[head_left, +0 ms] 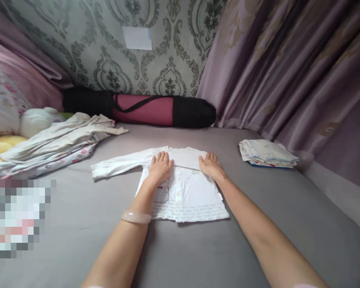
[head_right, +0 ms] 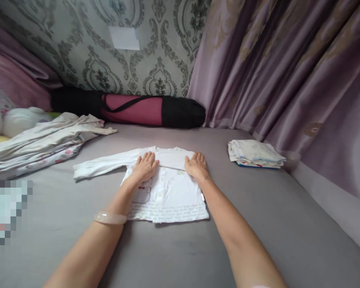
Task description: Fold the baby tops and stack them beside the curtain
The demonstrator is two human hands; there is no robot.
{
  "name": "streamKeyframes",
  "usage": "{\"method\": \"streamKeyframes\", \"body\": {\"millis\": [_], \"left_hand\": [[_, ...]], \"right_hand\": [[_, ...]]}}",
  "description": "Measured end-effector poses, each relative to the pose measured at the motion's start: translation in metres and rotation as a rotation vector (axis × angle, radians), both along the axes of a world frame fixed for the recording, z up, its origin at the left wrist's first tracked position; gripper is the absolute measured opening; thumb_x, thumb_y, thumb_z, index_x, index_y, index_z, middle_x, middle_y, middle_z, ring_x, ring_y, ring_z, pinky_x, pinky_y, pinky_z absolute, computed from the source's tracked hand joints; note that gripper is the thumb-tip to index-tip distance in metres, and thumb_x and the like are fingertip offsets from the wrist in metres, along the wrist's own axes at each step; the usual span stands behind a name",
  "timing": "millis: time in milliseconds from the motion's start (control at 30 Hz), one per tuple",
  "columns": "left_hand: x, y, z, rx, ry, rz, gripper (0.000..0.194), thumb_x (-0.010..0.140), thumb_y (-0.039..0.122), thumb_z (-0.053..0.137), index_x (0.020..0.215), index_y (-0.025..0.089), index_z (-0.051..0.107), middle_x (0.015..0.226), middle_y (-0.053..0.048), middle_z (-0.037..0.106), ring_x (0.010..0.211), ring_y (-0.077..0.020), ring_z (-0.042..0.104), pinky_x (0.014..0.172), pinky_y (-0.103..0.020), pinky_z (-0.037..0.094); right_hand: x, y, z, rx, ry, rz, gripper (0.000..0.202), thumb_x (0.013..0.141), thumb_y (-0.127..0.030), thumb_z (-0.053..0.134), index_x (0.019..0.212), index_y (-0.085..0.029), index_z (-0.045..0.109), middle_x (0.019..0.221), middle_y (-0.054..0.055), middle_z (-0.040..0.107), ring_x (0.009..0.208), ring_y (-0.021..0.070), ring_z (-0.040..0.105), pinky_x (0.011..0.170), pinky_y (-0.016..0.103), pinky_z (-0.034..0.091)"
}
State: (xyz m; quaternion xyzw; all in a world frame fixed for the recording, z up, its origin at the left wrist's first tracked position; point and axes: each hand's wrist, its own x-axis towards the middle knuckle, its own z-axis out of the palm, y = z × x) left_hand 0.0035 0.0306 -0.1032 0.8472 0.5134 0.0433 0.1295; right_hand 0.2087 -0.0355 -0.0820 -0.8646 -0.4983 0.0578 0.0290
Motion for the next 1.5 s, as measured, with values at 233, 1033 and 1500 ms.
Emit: {"method": "streamKeyframes", "body": {"millis": [233, 1033, 1500], "left_hand": [[-0.017, 0.014, 0.024, 0.041, -0.284, -0.045, 0.053, 0.090, 0.018, 0.038, 0.141, 0.007, 0.043, 0.147, -0.017, 0.046, 0.140, -0.0253, 0.038, 0.115, -0.038, 0.031], [-0.188, 0.048, 0.013, 0.068, -0.202, 0.981, 0.039, 0.071, 0.038, 0.060, 0.094, 0.008, 0.065, 0.117, -0.032, 0.061, 0.117, -0.0469, 0.054, 0.085, -0.053, 0.050], [-0.193, 0.054, 0.030, 0.178, -0.502, 0.934, 0.026, 0.071, 0.038, 0.057, 0.055, 0.023, 0.044, 0.051, 0.001, 0.041, 0.065, -0.0219, 0.054, 0.063, -0.031, 0.046]], "right_hand": [[-0.015, 0.002, -0.008, 0.009, -0.001, 0.283, 0.065, 0.100, -0.043, 0.017, 0.155, -0.007, 0.021, 0.162, 0.013, 0.015, 0.149, 0.0250, 0.008, 0.120, 0.041, 0.009], [-0.106, 0.038, 0.029, 0.003, 0.094, 0.551, 0.056, 0.101, -0.035, 0.020, 0.142, -0.010, 0.048, 0.157, 0.014, 0.031, 0.146, 0.0259, 0.022, 0.118, 0.045, 0.010], [-0.138, 0.068, 0.010, 0.086, 0.135, 0.680, 0.054, 0.100, -0.028, 0.023, 0.146, -0.005, 0.040, 0.157, 0.014, 0.032, 0.148, 0.0236, 0.017, 0.120, 0.040, 0.006]]}}
